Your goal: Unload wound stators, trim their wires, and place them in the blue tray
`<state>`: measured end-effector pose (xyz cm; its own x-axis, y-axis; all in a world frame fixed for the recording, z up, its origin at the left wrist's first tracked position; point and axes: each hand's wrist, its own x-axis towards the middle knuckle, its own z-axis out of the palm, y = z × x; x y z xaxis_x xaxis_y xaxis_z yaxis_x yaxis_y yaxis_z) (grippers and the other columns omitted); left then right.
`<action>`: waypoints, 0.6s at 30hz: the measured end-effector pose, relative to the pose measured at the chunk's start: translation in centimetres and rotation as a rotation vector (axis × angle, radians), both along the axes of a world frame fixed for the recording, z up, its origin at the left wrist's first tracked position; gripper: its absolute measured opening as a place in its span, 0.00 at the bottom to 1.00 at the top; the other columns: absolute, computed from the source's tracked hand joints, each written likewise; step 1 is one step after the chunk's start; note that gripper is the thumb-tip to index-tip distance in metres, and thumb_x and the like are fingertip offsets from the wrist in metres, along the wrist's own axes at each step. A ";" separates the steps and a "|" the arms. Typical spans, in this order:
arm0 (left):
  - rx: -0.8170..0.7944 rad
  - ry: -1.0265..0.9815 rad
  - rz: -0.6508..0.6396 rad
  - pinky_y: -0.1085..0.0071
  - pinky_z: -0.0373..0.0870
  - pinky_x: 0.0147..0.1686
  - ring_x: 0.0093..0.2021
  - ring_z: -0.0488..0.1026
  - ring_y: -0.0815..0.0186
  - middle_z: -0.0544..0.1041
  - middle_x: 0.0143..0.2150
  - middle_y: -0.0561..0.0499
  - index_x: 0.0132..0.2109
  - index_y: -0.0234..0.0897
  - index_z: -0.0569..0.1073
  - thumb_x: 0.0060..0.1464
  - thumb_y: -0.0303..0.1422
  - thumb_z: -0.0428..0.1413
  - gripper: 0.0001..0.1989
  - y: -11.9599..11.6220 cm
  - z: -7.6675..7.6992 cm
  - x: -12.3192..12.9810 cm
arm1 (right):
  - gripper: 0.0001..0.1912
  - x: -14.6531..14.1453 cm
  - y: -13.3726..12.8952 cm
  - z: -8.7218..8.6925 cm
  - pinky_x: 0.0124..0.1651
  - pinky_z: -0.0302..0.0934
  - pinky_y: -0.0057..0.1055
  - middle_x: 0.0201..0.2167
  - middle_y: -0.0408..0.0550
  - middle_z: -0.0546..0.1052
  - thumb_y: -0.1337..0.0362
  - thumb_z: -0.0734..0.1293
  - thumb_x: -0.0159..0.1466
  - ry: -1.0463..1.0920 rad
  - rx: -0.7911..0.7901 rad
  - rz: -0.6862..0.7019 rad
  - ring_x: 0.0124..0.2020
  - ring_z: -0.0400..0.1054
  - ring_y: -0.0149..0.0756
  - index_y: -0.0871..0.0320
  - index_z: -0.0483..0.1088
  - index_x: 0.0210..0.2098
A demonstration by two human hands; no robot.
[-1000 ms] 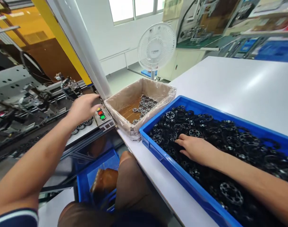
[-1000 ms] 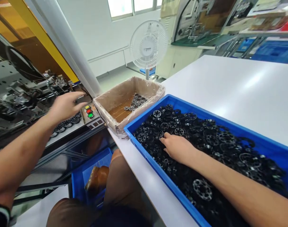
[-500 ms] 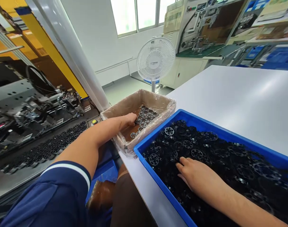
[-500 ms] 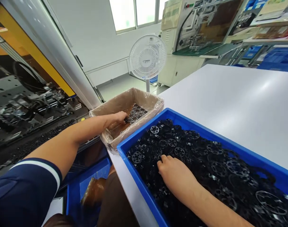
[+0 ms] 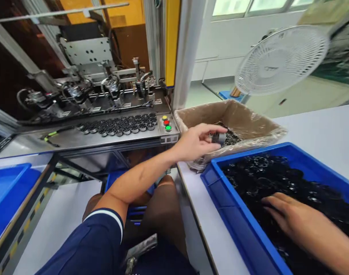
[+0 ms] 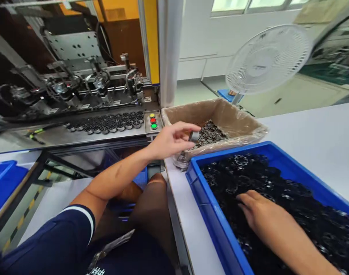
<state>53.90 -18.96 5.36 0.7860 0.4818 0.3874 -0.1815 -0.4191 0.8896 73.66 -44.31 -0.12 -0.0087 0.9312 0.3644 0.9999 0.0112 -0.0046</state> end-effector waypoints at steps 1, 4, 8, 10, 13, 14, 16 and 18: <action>-0.159 -0.039 -0.048 0.66 0.77 0.43 0.39 0.77 0.67 0.80 0.48 0.43 0.53 0.34 0.77 0.50 0.28 0.65 0.21 -1.5 -1.0 -2.3 | 0.13 -0.6 0.3 0.8 0.26 0.70 0.31 0.26 0.45 0.79 0.67 0.59 0.68 -0.044 0.086 0.040 0.22 0.75 0.36 0.53 0.73 0.30; -0.504 -0.064 -0.089 0.66 0.78 0.43 0.37 0.77 0.67 0.81 0.43 0.45 0.48 0.34 0.79 0.42 0.32 0.71 0.23 -5.9 -3.6 -7.1 | 0.08 -4.2 0.4 3.9 0.33 0.72 0.33 0.33 0.48 0.80 0.61 0.62 0.70 -0.091 0.268 0.079 0.31 0.78 0.39 0.53 0.71 0.37; -0.731 -0.071 -0.175 0.69 0.79 0.41 0.37 0.79 0.67 0.83 0.43 0.45 0.46 0.36 0.80 0.34 0.32 0.75 0.28 -10.0 -4.6 -8.5 | 0.05 -10.5 -0.6 6.6 0.36 0.72 0.31 0.35 0.48 0.78 0.70 0.67 0.66 0.238 0.333 0.112 0.34 0.76 0.36 0.54 0.72 0.40; -0.788 -0.082 -0.226 0.69 0.80 0.39 0.37 0.81 0.65 0.84 0.42 0.45 0.46 0.37 0.81 0.33 0.32 0.76 0.28 -11.4 -4.3 -8.0 | 0.08 -12.3 -1.0 6.7 0.36 0.72 0.30 0.35 0.50 0.78 0.72 0.67 0.65 0.363 0.335 0.205 0.36 0.76 0.36 0.57 0.72 0.42; -0.815 -0.087 -0.279 0.69 0.81 0.37 0.37 0.82 0.61 0.85 0.40 0.46 0.43 0.38 0.82 0.32 0.31 0.76 0.25 -12.9 -3.9 -7.2 | 0.09 -13.0 -1.6 6.0 0.37 0.73 0.31 0.36 0.51 0.78 0.74 0.67 0.64 0.495 0.372 0.288 0.38 0.76 0.36 0.58 0.72 0.44; -0.815 -0.090 -0.293 0.69 0.81 0.36 0.37 0.82 0.60 0.85 0.39 0.47 0.42 0.38 0.82 0.32 0.31 0.76 0.25 -13.3 -3.8 -7.1 | 0.09 -12.9 -1.8 5.8 0.38 0.73 0.32 0.36 0.51 0.78 0.74 0.67 0.64 0.523 0.379 0.297 0.39 0.76 0.36 0.59 0.72 0.44; -0.808 -0.094 -0.311 0.68 0.81 0.35 0.37 0.83 0.59 0.85 0.38 0.47 0.42 0.39 0.83 0.32 0.32 0.76 0.25 -13.9 -3.8 -7.0 | 0.10 -12.8 -2.1 5.6 0.39 0.74 0.33 0.36 0.50 0.78 0.74 0.68 0.64 0.547 0.382 0.303 0.39 0.75 0.35 0.58 0.73 0.44; -0.793 -0.096 -0.312 0.67 0.81 0.36 0.37 0.83 0.59 0.85 0.38 0.47 0.42 0.40 0.83 0.32 0.33 0.76 0.25 -14.3 -3.8 -6.9 | 0.10 -12.7 -2.2 5.4 0.39 0.74 0.33 0.37 0.50 0.78 0.74 0.68 0.64 0.535 0.399 0.304 0.40 0.75 0.35 0.58 0.73 0.45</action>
<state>46.96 -33.26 1.51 0.9087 0.4056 0.0990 -0.2745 0.4016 0.8737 60.95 -46.51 5.32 0.0283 0.7118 0.7019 0.8144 0.3907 -0.4291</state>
